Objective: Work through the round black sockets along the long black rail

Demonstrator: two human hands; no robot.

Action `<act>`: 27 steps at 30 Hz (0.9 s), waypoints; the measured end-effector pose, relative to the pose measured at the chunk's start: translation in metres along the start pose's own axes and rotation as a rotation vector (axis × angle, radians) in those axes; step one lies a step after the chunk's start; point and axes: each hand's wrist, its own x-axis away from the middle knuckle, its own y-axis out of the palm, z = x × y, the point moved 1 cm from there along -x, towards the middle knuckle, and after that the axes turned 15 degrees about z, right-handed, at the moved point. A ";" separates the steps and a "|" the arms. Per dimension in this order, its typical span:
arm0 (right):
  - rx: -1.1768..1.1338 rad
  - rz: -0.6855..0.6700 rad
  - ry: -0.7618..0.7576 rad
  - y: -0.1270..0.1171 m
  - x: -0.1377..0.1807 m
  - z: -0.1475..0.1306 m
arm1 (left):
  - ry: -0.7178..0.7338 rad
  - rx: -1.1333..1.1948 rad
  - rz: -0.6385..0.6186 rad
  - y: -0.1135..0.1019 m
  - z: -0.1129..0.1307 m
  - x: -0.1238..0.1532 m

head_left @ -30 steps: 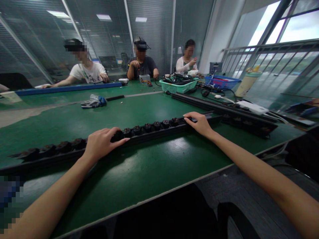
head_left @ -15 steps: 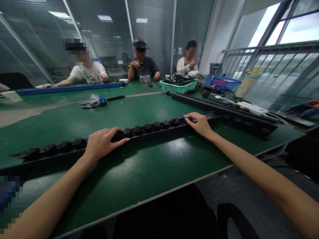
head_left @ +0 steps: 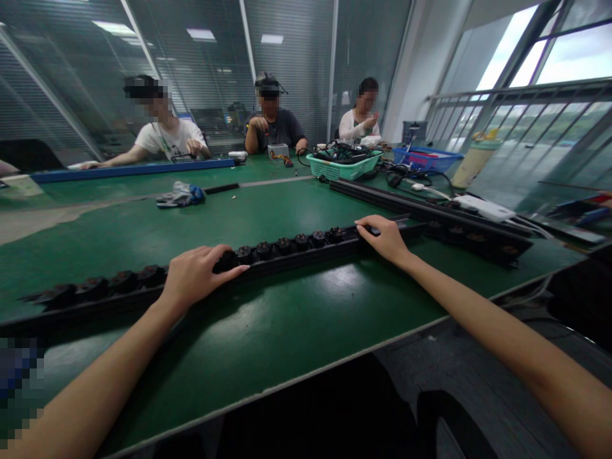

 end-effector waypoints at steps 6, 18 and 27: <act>0.024 0.001 0.007 -0.001 -0.001 0.000 | 0.000 -0.003 0.008 -0.001 0.000 0.000; 0.069 0.018 0.010 0.000 0.000 0.004 | -0.008 0.015 0.013 -0.002 0.001 0.000; 0.086 0.015 0.004 -0.001 0.000 0.007 | -0.002 0.010 0.007 0.000 -0.001 0.000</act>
